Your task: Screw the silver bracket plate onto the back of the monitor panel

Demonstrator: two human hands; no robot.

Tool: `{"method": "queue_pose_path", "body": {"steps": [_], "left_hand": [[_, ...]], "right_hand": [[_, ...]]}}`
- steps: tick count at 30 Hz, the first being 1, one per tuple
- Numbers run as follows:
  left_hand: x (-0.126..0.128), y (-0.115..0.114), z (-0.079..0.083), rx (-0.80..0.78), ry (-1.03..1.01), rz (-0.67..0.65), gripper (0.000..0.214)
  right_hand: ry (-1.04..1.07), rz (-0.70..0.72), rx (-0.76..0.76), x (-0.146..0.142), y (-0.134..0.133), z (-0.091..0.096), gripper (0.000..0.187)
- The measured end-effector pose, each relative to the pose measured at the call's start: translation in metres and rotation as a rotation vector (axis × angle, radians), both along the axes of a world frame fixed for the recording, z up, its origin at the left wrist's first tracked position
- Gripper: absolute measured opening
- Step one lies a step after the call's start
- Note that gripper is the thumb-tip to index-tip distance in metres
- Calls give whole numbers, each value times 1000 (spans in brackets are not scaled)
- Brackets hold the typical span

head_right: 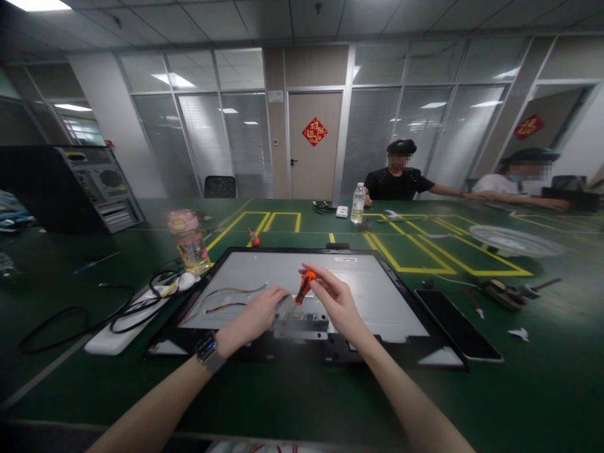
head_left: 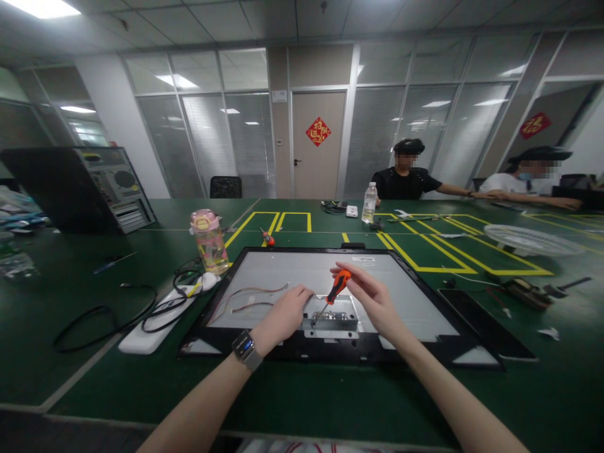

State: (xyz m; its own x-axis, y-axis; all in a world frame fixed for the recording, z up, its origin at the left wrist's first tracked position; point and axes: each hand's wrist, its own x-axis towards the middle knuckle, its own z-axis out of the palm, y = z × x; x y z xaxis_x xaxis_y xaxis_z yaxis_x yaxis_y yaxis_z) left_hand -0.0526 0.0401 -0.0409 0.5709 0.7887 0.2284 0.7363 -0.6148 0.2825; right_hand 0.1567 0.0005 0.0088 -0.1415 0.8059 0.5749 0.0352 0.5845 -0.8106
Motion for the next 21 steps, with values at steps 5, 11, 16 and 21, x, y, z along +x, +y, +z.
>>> {"method": "queue_pose_path", "body": {"steps": [5, 11, 16, 21], "left_hand": [[0, -1, 3, -26, 11, 6, 50], [0, -4, 6, -32, 7, 14, 53], [-1, -3, 3, -15, -5, -4, 52], [-1, -3, 3, 7, -9, -12, 53]], "right_hand": [[-21, -119, 53, -1, 2, -3, 23], [-2, -4, 6, 0, 1, -3, 35], [-33, -88, 78, -1, 1, -2, 24], [-18, -68, 33, -1, -2, 0, 31]]}}
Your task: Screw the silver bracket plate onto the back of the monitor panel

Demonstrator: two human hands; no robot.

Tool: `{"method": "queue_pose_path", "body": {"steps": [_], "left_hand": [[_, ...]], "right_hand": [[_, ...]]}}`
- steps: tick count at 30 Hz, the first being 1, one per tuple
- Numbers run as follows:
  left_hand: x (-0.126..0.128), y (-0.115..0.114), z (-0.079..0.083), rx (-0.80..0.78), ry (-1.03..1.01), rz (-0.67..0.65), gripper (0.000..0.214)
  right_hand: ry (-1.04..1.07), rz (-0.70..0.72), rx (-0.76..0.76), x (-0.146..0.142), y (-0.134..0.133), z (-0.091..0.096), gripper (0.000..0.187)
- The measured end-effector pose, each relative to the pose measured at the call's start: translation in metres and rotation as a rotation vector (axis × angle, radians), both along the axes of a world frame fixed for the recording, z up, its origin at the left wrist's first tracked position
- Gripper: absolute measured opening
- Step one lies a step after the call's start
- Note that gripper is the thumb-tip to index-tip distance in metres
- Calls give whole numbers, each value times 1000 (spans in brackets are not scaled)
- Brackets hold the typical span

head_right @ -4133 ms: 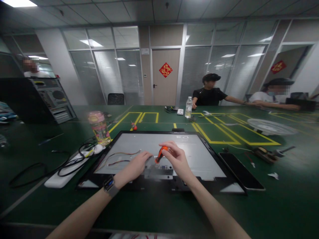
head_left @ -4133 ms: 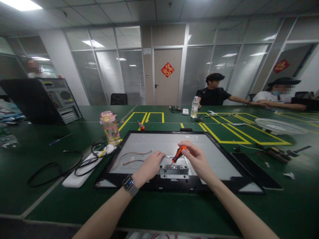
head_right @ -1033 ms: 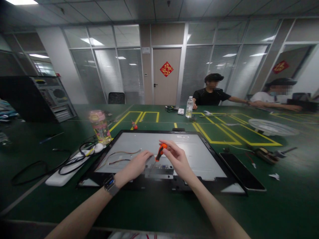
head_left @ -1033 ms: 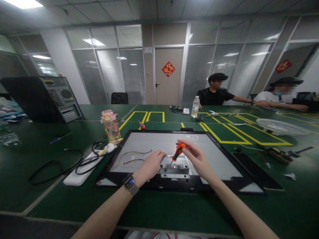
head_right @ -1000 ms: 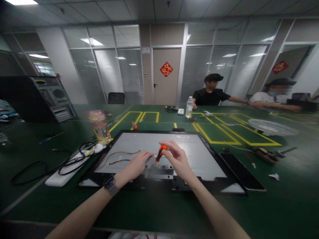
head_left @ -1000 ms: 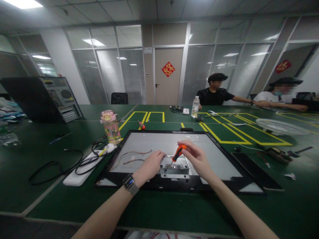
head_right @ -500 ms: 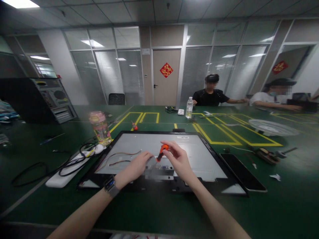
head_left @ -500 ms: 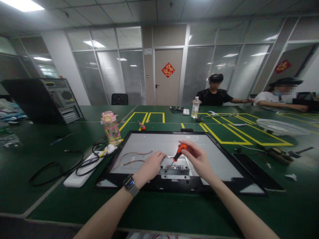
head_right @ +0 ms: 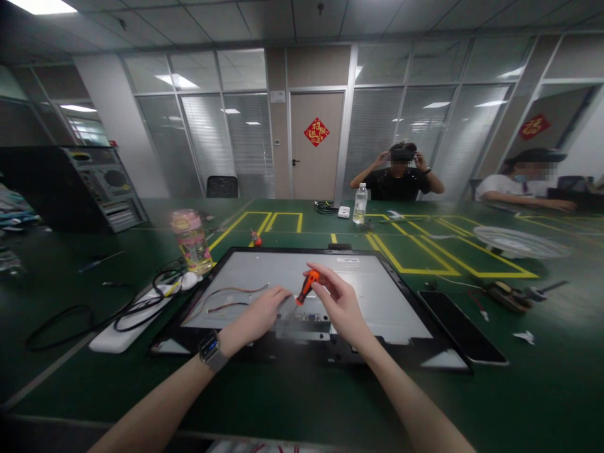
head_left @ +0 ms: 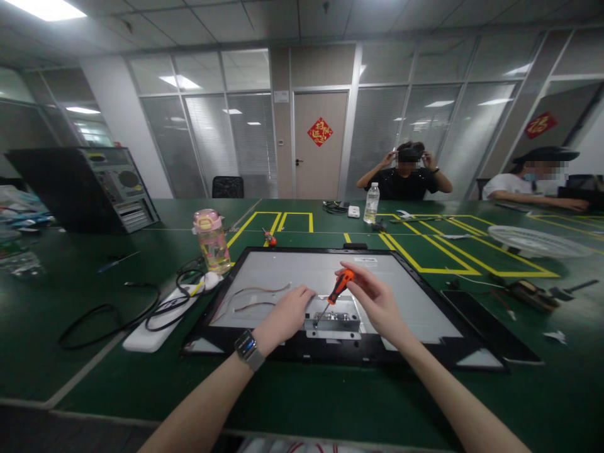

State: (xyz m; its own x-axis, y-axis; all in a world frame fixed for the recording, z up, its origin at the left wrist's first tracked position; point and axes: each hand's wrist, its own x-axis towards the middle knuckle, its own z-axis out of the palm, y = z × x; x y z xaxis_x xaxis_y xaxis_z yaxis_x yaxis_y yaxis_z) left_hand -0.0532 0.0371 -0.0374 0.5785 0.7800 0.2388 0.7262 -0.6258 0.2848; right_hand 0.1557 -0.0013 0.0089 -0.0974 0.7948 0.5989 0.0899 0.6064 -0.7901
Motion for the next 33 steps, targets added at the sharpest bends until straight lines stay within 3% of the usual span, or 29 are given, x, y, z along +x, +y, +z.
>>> {"method": "queue_pose_path", "body": {"steps": [3, 8, 15, 26, 31, 33], "left_hand": [[0, 0, 0, -3, 2, 9, 53], [0, 1, -2, -5, 2, 5, 52], [0, 2, -3, -13, 9, 9, 52], [-1, 2, -4, 33, 10, -8, 51], [0, 2, -3, 6, 16, 8, 51], [1, 2, -2, -8, 16, 16, 51]], "right_hand": [[-5, 28, -5, 0, 0, 0, 31], [8, -56, 57, 0, 2, -2, 22], [-13, 54, 0, 1, 1, -1, 31], [-14, -5, 14, -2, 1, -4, 29], [-78, -161, 150, 0, 4, -8, 22], [-117, -149, 162, 0, 3, -7, 25]]}}
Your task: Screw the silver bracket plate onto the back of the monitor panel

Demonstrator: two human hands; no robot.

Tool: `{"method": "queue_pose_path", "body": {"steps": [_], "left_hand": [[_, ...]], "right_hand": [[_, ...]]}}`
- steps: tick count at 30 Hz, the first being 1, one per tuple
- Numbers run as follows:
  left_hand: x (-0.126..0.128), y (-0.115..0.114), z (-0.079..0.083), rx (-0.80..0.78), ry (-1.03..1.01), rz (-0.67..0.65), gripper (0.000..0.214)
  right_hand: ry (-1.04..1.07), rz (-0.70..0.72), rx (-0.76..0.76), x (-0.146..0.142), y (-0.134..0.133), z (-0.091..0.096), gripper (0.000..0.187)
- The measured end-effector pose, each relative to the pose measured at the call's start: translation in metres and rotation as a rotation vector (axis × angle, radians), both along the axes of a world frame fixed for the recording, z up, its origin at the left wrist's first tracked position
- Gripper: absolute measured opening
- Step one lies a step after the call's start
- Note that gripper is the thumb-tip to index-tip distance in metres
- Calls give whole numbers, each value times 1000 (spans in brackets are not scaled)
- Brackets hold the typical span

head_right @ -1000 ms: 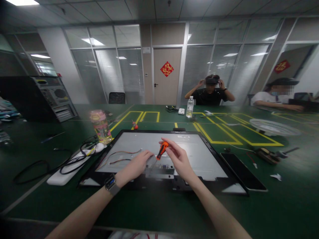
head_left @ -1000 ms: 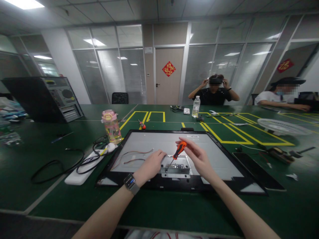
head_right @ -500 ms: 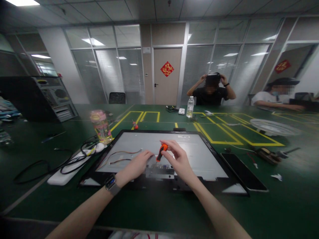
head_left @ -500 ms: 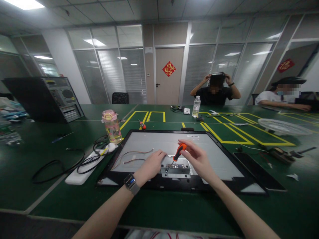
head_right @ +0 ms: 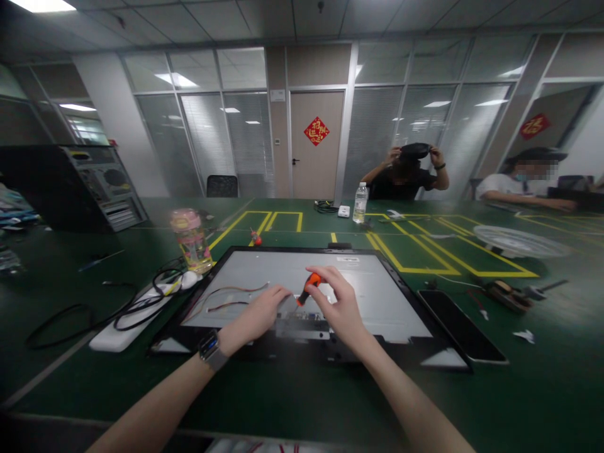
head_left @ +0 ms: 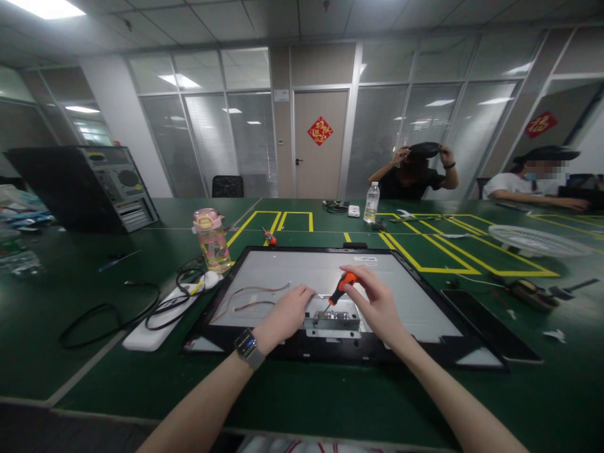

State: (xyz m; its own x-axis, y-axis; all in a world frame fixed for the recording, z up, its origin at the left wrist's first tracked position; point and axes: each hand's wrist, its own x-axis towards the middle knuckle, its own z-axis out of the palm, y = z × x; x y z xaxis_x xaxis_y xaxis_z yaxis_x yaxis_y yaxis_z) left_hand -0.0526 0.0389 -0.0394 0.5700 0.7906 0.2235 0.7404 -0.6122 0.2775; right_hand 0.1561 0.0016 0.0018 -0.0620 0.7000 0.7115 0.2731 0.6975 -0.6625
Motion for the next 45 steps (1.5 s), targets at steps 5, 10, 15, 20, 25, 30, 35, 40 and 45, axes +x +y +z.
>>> {"method": "queue_pose_path", "body": {"steps": [5, 10, 15, 20, 25, 30, 35, 40, 45], "left_hand": [[0, -1, 0, 4, -9, -6, 51], [-1, 1, -2, 15, -13, -22, 50], [-1, 2, -3, 19, -20, -21, 50], [-1, 1, -3, 26, -11, -19, 52], [0, 0, 0, -8, -5, -2, 52], [0, -1, 1, -8, -4, -2, 51], [0, 0, -1, 14, -15, -17, 50], [0, 0, -1, 14, -1, -13, 51], [-1, -2, 1, 9, -16, -17, 51]], "right_hand": [[36, 127, -72, -2, -2, 1, 35], [-14, 24, -10, 0, -1, 0, 29], [66, 178, -96, -1, -2, 0, 37], [12, 26, -6, -1, -1, 1, 29], [18, 124, -53, 0, -2, 0, 37], [-2, 30, -20, 0, -3, 1, 29], [72, 185, -117, -1, -4, 1, 36], [104, 83, -30, -3, -1, 1, 19], [160, 150, -121, -1, -1, 4, 18]]}}
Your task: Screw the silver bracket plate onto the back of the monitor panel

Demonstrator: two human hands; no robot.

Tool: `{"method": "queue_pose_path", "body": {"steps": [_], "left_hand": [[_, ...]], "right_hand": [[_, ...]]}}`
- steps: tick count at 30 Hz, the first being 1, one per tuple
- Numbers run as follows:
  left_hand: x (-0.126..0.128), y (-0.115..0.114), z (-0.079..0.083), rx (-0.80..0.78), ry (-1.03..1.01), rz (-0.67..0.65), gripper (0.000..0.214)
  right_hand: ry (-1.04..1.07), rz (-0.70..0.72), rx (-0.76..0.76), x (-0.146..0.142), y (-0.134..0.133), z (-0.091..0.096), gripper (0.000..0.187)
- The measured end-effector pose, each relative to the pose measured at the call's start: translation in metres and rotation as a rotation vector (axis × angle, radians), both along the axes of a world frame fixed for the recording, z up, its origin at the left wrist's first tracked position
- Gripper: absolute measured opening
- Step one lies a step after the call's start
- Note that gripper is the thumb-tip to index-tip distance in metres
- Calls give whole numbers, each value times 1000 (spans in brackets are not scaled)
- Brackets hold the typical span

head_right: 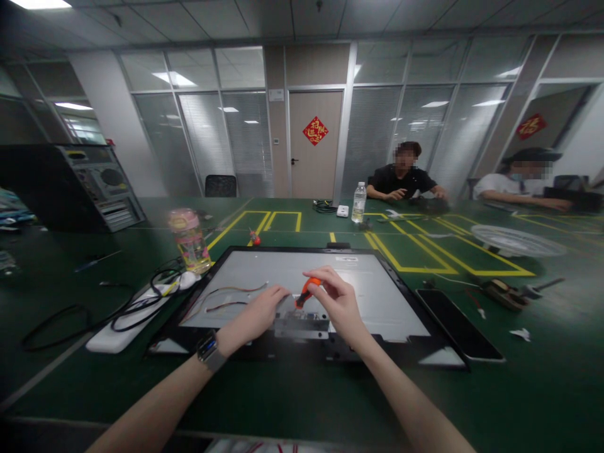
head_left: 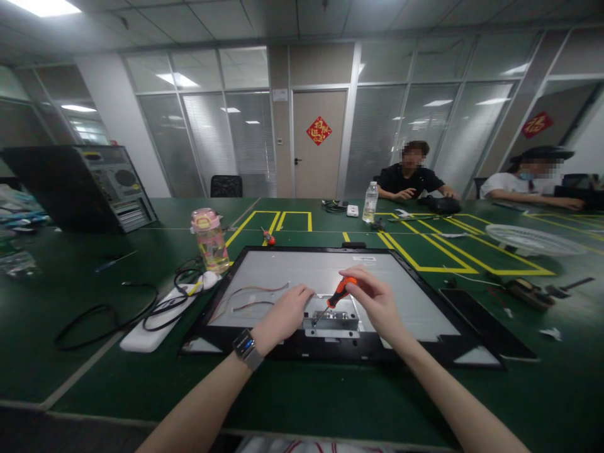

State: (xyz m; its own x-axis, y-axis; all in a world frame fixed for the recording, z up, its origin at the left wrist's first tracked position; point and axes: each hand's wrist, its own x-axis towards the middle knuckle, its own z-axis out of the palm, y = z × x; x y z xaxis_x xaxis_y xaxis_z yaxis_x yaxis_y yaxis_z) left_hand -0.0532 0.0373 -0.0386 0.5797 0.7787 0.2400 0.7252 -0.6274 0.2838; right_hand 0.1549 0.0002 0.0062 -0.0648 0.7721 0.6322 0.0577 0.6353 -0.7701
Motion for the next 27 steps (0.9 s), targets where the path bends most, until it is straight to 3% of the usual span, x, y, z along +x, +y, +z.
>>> {"method": "queue_pose_path", "body": {"steps": [5, 10, 14, 19, 23, 27], "left_hand": [[0, -1, 2, -9, 0, 6, 50], [1, 1, 1, -18, 8, 12, 51], [1, 2, 0, -28, 12, 19, 52], [1, 0, 1, -18, 6, 17, 50], [1, 0, 1, -21, 1, 11, 50], [1, 1, 0, -39, 6, 23, 51]], "right_hand": [[75, 118, -113, 3, 5, -6, 24], [99, 91, -91, 4, 9, -9, 19], [95, 149, -155, 3, 6, -5, 26], [111, 197, -149, 2, 5, -5, 21], [99, 229, -184, 1, 4, -5, 30], [78, 192, -152, 0, 3, -4, 26]]}}
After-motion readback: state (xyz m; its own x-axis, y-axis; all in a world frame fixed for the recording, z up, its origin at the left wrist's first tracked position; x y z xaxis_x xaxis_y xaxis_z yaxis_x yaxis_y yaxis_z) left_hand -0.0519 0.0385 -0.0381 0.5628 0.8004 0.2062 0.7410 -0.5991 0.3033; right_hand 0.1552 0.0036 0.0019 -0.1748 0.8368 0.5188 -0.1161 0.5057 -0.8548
